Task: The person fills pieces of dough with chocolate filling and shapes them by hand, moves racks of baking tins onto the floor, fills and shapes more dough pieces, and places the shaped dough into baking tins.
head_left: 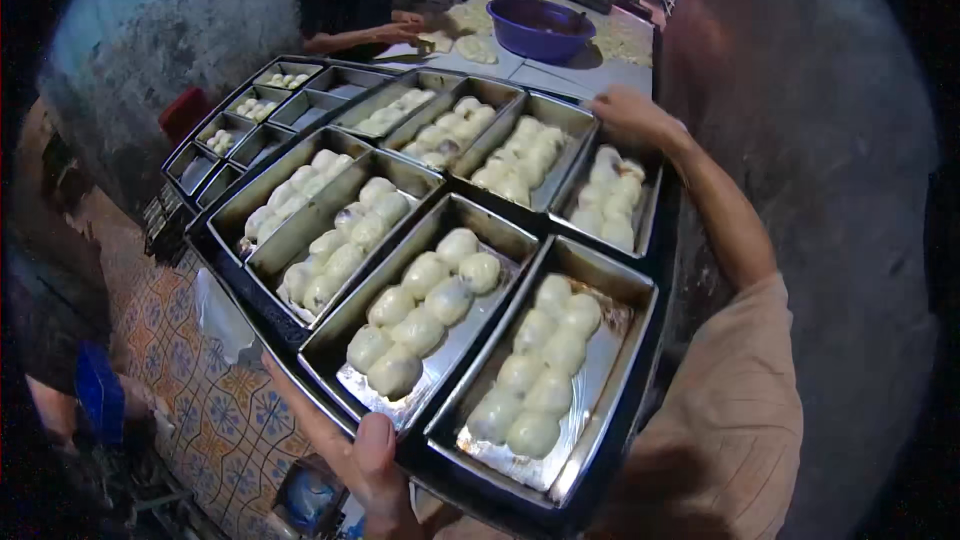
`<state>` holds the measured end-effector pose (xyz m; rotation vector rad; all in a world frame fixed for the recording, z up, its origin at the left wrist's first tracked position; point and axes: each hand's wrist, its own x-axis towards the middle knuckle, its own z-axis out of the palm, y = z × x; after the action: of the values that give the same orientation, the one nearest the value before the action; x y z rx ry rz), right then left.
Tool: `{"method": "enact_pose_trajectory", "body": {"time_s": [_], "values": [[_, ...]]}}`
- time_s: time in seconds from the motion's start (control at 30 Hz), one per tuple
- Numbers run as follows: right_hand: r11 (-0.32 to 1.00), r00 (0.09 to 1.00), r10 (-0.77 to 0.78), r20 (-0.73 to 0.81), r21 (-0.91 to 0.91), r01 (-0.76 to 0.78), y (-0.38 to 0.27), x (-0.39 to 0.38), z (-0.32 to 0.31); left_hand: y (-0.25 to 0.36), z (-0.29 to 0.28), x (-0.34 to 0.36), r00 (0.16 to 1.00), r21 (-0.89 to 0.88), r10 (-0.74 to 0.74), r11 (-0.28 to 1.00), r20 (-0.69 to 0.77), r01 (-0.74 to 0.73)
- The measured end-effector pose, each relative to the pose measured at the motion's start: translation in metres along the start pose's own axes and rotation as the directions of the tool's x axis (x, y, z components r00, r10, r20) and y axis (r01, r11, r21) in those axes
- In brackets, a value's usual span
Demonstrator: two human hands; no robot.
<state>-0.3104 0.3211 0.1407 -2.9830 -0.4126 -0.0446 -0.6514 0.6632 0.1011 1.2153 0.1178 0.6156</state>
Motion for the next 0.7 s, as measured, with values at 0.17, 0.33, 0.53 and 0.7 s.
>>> {"method": "enact_pose_trajectory", "body": {"time_s": [0.17,0.33,0.53,0.7], "values": [[1.000,1.000,0.008,-0.011,0.021,-0.008,0.007,-0.052,0.011,0.027,-0.019,0.006,0.919,0.564,0.217,0.736,0.328,-0.375],[0.998,0.999,0.045,0.016,0.033,-0.045,-0.003,-0.049,0.008,0.008,-0.022,0.000,0.985,-0.074,0.145,0.986,-0.096,-0.152],[0.974,0.992,-0.089,0.089,0.218,0.067,0.017,-0.015,-0.003,-0.001,-0.047,-0.013,0.993,0.167,0.063,0.985,-0.099,-0.046],[0.911,0.893,-0.225,0.389,0.410,0.051,-0.024,0.010,0.009,-0.006,-0.049,-0.023,0.937,-0.280,-0.349,0.902,-0.030,0.327]]}}
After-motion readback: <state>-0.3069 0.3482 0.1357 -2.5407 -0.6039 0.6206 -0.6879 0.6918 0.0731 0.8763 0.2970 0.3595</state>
